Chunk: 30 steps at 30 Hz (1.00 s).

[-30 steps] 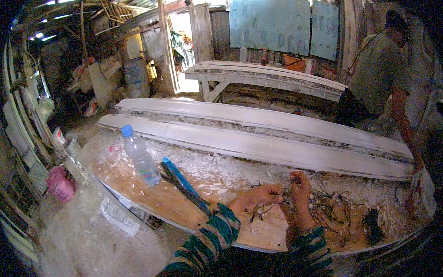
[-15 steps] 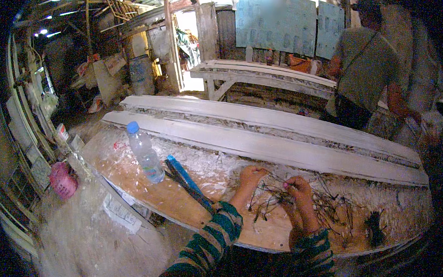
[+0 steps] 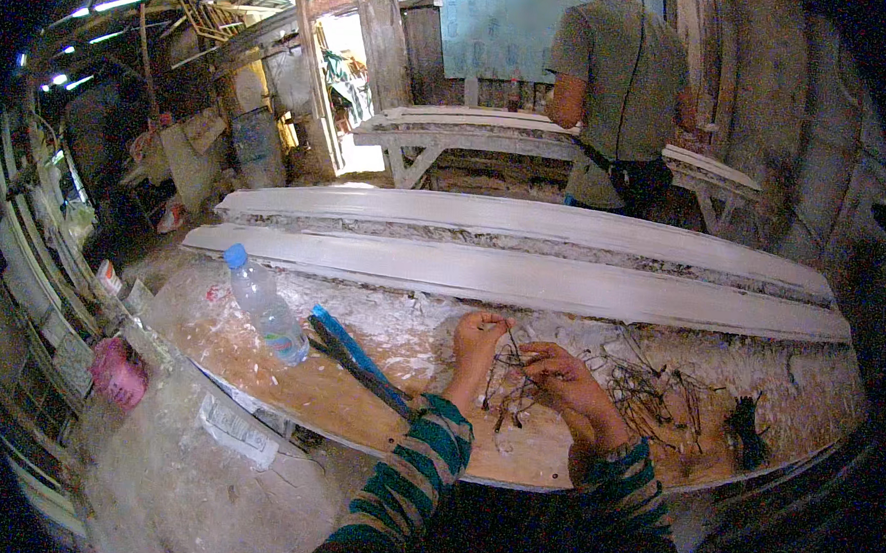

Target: The person sits at a workbench and assembles small wire harnesses by hand. They repeatedly pick up short black wires with connectors, align them, and secure them with blue zip ties. A coworker wipes a long white frame in the background, but the camera wearer focuses on the wire assembly.

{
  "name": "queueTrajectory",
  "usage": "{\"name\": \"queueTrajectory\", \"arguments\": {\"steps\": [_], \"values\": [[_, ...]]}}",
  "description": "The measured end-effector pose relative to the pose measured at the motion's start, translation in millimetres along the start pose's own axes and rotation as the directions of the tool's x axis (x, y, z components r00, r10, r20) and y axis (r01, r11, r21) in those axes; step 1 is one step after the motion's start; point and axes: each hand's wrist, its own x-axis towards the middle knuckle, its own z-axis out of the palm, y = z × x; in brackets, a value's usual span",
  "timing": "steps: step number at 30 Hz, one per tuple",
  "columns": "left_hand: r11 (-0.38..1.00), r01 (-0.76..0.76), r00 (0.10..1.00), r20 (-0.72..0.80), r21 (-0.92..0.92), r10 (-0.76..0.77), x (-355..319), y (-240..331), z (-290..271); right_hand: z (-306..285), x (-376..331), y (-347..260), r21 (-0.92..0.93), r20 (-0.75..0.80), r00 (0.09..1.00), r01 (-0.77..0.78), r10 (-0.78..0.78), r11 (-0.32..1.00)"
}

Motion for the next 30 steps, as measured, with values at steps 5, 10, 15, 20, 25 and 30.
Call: {"name": "queueTrajectory", "arguments": {"steps": [5,10,15,20,25,30], "values": [[0.998,0.002,0.999,0.043,0.056,-0.004,0,3,-3,-7,4,10,-0.209,0.079,0.987,0.154,-0.140,0.966],[1.000,-0.008,0.990,0.138,-0.003,0.009,1,-1,0,-12,2,14,-0.146,-0.018,0.999,0.049,-0.052,0.988],[0.990,-0.082,0.979,0.179,-0.118,0.103,-2,8,0,-11,5,5,-0.269,-0.227,0.974,-0.044,-0.019,0.962],[0.990,-0.047,0.976,0.204,-0.131,0.073,-7,19,-2,-3,4,-1,-0.172,-0.413,0.909,-0.013,-0.060,0.985],[0.990,-0.055,0.958,0.271,-0.129,0.088,-6,21,-1,-8,7,6,-0.237,-0.475,0.863,0.062,-0.171,0.970],[0.983,0.038,0.933,0.360,-0.179,0.030,-8,18,4,-27,13,22,-0.314,-0.547,0.790,0.113,-0.277,0.943]]}}
